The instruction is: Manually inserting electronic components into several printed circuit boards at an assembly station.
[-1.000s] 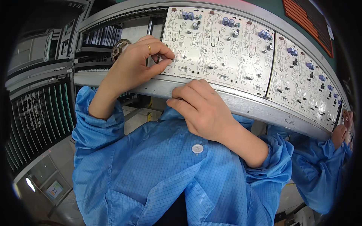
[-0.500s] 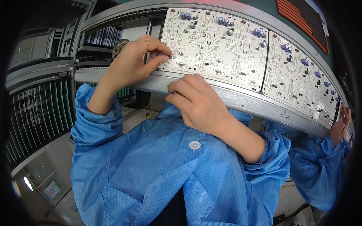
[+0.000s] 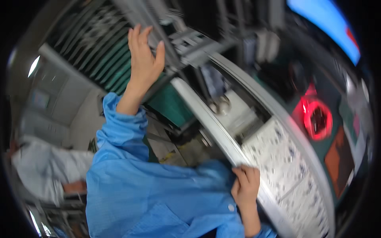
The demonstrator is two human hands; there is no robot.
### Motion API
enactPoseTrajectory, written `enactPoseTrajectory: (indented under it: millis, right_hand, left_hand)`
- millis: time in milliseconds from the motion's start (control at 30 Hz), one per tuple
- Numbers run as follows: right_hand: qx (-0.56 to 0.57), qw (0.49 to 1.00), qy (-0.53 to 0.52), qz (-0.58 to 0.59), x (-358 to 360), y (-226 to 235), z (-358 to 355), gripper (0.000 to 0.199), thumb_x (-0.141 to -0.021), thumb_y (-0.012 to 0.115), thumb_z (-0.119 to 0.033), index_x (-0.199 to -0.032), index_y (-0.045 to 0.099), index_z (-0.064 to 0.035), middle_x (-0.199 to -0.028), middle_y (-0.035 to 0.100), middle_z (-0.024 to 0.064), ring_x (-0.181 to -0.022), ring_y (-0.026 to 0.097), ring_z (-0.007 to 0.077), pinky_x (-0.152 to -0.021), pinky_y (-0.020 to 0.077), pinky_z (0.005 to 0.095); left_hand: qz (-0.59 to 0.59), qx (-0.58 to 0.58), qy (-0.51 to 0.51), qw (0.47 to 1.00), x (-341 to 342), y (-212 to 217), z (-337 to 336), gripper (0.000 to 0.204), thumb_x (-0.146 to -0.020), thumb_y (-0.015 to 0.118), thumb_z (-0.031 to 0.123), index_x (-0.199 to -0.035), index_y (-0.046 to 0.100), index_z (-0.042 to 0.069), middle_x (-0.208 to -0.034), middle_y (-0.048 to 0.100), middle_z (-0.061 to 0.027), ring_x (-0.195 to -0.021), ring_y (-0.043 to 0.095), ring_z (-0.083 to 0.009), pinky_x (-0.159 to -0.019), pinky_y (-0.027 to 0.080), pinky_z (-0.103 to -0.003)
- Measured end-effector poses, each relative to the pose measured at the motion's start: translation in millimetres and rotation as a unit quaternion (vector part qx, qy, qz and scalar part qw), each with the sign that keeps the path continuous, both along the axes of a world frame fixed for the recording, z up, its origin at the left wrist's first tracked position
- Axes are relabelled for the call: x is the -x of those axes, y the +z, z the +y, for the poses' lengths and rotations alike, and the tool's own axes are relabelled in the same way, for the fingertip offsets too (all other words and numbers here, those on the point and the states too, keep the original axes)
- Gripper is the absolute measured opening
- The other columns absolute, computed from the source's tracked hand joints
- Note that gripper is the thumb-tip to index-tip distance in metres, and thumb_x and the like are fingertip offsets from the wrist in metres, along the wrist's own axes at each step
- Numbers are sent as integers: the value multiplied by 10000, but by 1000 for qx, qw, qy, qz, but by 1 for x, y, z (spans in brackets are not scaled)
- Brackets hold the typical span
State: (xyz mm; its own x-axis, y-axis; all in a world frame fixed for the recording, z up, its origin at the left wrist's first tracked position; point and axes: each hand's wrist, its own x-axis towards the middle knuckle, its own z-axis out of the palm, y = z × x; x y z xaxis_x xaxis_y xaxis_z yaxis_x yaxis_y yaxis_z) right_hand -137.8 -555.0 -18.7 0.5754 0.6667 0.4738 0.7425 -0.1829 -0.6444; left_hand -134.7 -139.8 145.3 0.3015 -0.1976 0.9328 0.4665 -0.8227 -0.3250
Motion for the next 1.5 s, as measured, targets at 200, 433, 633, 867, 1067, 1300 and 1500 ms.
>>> enactPoseTrajectory:
  millis: [200, 433, 633, 867, 1067, 1300, 1500]
  right_hand:
    - [-4, 999, 40, -10, -8, -2, -24, 291, -698, 566, 123, -933, 678, -5, -965, 627, 152, -899, 573, 336, -817, 465, 395]
    - [-14, 999, 37, 8, -6, -4, -18, 296, -710, 565, 122, -945, 688, -10, -970, 628, 136, -908, 561, 332, -826, 462, 401]
    - [-22, 998, 59, 7, -10, -10, -16, 279, -706, 559, 123, -919, 685, -4, -968, 620, 142, -905, 554, 334, -817, 460, 401]
    - [-24, 992, 103, 69, -24, -26, -33, 319, -833, 527, 119, -1106, 662, 25, -1111, 631, 159, -1062, 593, 302, -933, 479, 366]
    - [-161, 938, 44, 302, -6, -5, -24, 428, -925, 523, 44, -1352, 541, 28, -1325, 579, 173, -1234, 556, 296, -1030, 454, 377]
    - [-234, 874, 204, 375, -10, 49, 37, 721, -1002, 554, -138, -1596, 153, -63, -1505, 409, 200, -1338, 474, 293, -1061, 446, 430]
    - [-246, 818, 126, 504, -21, 48, 60, 679, -997, 560, -82, -1572, 200, -44, -1337, 567, 153, -1128, 611, 213, -835, 561, 324]
  left_hand:
    - [-179, -258, 238, 919, 79, 161, 33, 259, -942, 602, 204, -1075, 672, -7, -983, 678, -189, -989, 628, -344, -882, 502, -454]
    - [24, 38, 366, 930, 138, 213, 156, 241, -941, 585, 210, -1060, 701, 36, -975, 699, -219, -1003, 660, -380, -883, 518, -503]
    - [96, 61, 330, 937, 180, 225, 156, 183, -907, 572, 161, -914, 714, 45, -893, 708, -219, -889, 700, -378, -799, 560, -496]
    - [2, -229, 220, 948, 159, 189, -14, 74, -779, 627, 124, -744, 604, 62, -680, 635, -43, -648, 649, -207, -578, 524, -342]
    - [25, 226, -160, 961, 186, 125, -160, 142, -845, 653, 3, -984, 680, -3, -870, 705, -83, -761, 689, -176, -673, 535, -312]
    - [96, 762, -454, 451, 120, -10, -125, 214, -952, 655, 43, -1104, 657, -108, -1011, 734, -155, -868, 714, -172, -797, 580, -288]
    - [108, 839, -415, 334, 62, -75, -104, 271, -955, 652, 39, -1180, 610, -107, -1079, 717, -168, -917, 714, -187, -816, 584, -310]
